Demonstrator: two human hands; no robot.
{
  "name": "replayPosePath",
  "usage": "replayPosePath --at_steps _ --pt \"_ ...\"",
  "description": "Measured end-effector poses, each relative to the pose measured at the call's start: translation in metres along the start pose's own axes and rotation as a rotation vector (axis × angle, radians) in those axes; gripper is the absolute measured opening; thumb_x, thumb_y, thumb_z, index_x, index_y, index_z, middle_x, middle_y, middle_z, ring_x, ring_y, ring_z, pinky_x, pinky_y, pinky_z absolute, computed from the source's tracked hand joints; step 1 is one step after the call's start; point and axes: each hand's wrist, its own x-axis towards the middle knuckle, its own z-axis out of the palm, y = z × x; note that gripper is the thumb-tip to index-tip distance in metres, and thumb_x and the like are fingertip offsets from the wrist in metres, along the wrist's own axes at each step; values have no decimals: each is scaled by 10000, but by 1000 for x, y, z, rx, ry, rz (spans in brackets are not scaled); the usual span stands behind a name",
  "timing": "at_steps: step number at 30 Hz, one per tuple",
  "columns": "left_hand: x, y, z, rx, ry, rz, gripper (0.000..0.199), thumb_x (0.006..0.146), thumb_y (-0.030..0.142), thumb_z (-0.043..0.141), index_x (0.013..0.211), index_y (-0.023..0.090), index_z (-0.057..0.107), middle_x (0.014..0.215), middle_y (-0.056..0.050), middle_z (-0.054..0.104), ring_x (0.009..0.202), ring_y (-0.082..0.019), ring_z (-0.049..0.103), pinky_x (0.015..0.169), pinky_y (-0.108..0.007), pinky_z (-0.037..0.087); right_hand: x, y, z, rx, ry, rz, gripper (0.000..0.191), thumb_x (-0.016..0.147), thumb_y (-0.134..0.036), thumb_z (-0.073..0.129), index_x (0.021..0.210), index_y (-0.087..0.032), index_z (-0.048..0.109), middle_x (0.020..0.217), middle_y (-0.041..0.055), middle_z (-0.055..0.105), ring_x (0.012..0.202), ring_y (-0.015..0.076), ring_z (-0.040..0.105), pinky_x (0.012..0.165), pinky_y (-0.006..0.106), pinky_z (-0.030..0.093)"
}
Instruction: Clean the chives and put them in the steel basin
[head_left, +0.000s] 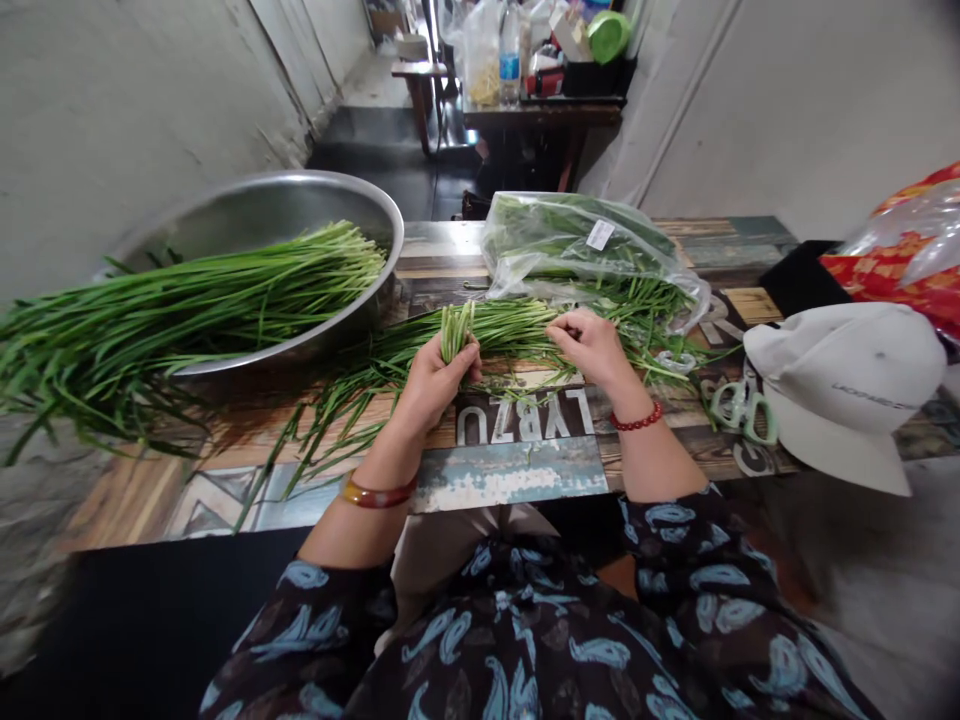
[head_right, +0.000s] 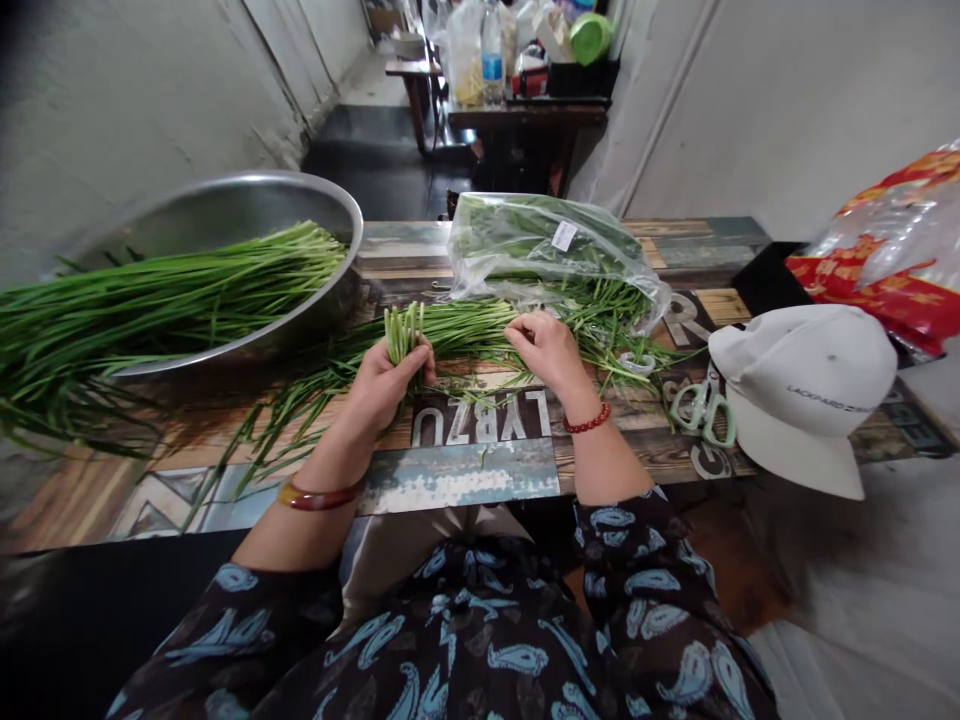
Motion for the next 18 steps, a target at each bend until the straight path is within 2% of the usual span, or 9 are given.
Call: replayPosePath --at_steps 5,10,14,18 --pt "1 0 0 -10 69 -44 258 753 361 732 809 157 583 573 63 461 476 -65 383 462 -205 296 -5 3 2 -228 -173 -55 100 835 -249 638 809 -210 726 833 54 675 818 208 607 792 335 446" --pt "1 -2 1 -26 64 -74 288 745 394 744 812 150 607 558 61 445 473 -63 348 452 -215 255 -7 0 4 -355 -186 -68 100 842 -247 637 894 -216 717 947 84 686 940 251 605 882 389 443" --pt "1 -2 1 -33 62 -69 282 751 396 742 814 147 623 541 63 443 467 -65 346 453 -219 245 -5 -7 4 -141 -129 -78 101 842 -230 613 812 -206 707 901 67 691 909 223 619 865 366 462" --pt "1 -1 1 -36 66 -43 272 771 398 724 827 137 671 522 57 445 476 -71 360 467 -223 255 -5 -14 3 287 -82 53 154 824 -322 642 854 -193 721 810 24 695 677 145 574 647 287 456"
